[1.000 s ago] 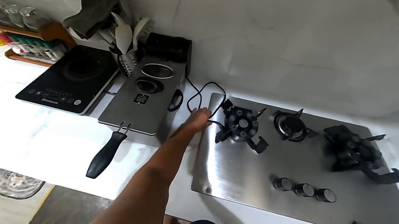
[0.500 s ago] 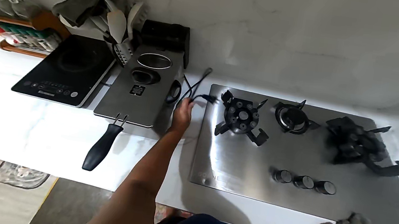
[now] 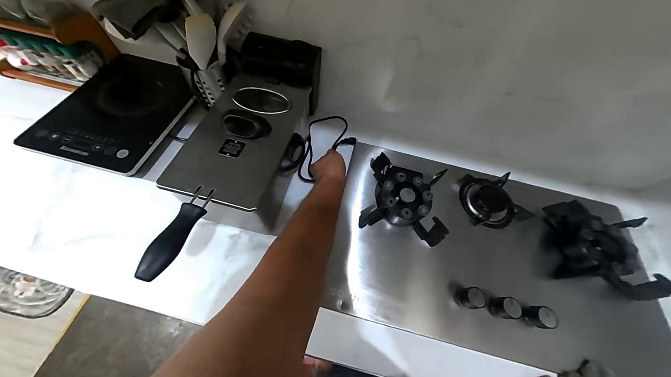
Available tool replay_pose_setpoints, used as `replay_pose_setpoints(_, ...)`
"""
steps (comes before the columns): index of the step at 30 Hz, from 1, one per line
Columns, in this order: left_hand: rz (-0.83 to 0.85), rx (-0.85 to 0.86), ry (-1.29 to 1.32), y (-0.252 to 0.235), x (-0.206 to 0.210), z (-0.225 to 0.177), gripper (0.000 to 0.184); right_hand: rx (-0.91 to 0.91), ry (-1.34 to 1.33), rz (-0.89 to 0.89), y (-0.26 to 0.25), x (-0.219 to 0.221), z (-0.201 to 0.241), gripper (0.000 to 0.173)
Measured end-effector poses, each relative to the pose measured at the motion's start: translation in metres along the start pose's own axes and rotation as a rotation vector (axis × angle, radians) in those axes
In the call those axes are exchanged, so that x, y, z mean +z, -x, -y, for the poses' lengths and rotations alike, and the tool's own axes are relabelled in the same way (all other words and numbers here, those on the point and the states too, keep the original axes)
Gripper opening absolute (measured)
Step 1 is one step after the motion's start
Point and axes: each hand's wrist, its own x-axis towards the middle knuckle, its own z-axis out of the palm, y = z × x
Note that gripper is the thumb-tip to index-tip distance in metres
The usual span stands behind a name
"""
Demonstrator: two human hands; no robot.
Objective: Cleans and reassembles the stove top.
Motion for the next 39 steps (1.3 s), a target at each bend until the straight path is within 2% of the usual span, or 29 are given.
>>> replay_pose_setpoints(2, 0.015, -0.049, 0.141, -0.008, -0.005, -0.004, 0.042, 0.016, 0.015, 0.004, 0.002, -0.002, 0.002, 0.062)
replay_pose_setpoints(4, 0.069, -0.095, 0.161, -0.032, 0.004, -0.004, 0.042, 0.026, 0.027, 0.031, 0.004, -0.007, 0.004, 0.061)
replay_pose_setpoints(5, 0.047, -0.111, 0.105, -0.055, 0.022, -0.005, 0.04, 0.026, 0.023, 0.034, 0.003, -0.007, 0.005, 0.061)
replay_pose_setpoints(7, -0.151, -0.098, -0.128, -0.103, 0.074, -0.007, 0.032, 0.027, 0.034, 0.02, 0.001, -0.005, 0.005, 0.062)
replay_pose_setpoints(9, -0.118, -0.09, -0.367, -0.12, 0.089, -0.012, 0.035, 0.027, 0.036, 0.014, 0.0, -0.002, 0.002, 0.062)
replay_pose_setpoints(12, -0.147, -0.008, -0.503, -0.106, 0.081, -0.012, 0.047, 0.026, 0.022, 0.018, 0.0, 0.0, 0.002, 0.061)
replay_pose_setpoints(13, -0.103, 0.035, -0.483, -0.085, 0.065, -0.011, 0.048, 0.024, 0.01, 0.014, 0.001, -0.001, 0.002, 0.061)
replay_pose_setpoints(14, 0.06, 0.05, -0.473, -0.056, 0.035, -0.015, 0.048, 0.022, 0.0, 0.011, 0.003, -0.003, 0.003, 0.061)
replay_pose_setpoints(15, 0.127, 0.08, -0.445, -0.032, 0.017, -0.016, 0.046, 0.028, -0.004, 0.018, 0.005, -0.008, 0.005, 0.061)
replay_pose_setpoints(18, 0.12, 0.178, -0.413, -0.004, 0.006, -0.01, 0.033, 0.055, -0.03, 0.094, 0.014, -0.034, 0.019, 0.063)
replay_pose_setpoints(20, 0.135, 0.237, -0.463, -0.018, 0.016, -0.002, 0.032, 0.034, -0.032, 0.099, 0.015, -0.034, 0.018, 0.061)
replay_pose_setpoints(21, 0.089, 0.275, -0.449, -0.036, 0.031, 0.005, 0.032, 0.028, -0.03, 0.102, 0.014, -0.035, 0.018, 0.06)
replay_pose_setpoints(23, -0.127, 0.383, -0.371, -0.076, 0.069, 0.021, 0.03, 0.026, -0.021, 0.097, 0.011, -0.031, 0.015, 0.06)
replay_pose_setpoints(24, -0.161, 0.408, -0.345, -0.085, 0.076, 0.023, 0.033, 0.019, -0.011, 0.071, 0.008, -0.023, 0.011, 0.06)
replay_pose_setpoints(28, -0.139, 0.447, -0.25, -0.097, 0.08, 0.02, 0.044, -0.001, 0.033, 0.009, 0.0, 0.001, 0.0, 0.061)
replay_pose_setpoints(30, -0.139, 0.421, -0.164, -0.104, 0.09, 0.02, 0.043, -0.012, 0.014, 0.017, 0.002, -0.007, 0.002, 0.06)
replay_pose_setpoints(32, -0.159, 0.365, -0.069, -0.106, 0.096, 0.023, 0.035, -0.066, -0.044, 0.022, 0.003, -0.025, 0.001, 0.049)
replay_pose_setpoints(34, -0.146, 0.291, 0.027, -0.105, 0.088, 0.027, 0.031, -0.061, -0.217, 0.062, -0.01, -0.045, -0.003, 0.04)
replay_pose_setpoints(36, -0.18, 0.169, 0.107, -0.113, 0.084, 0.036, 0.034, 0.01, -0.503, 0.086, -0.033, -0.069, 0.006, 0.045)
replay_pose_setpoints(37, -0.224, 0.109, 0.14, -0.117, 0.085, 0.042, 0.035, -0.022, -0.656, 0.095, -0.04, -0.086, 0.025, 0.047)
replay_pose_setpoints(39, -0.3, 0.043, 0.171, -0.125, 0.088, 0.052, 0.038, -0.272, -0.82, 0.173, -0.044, -0.124, 0.093, 0.049)
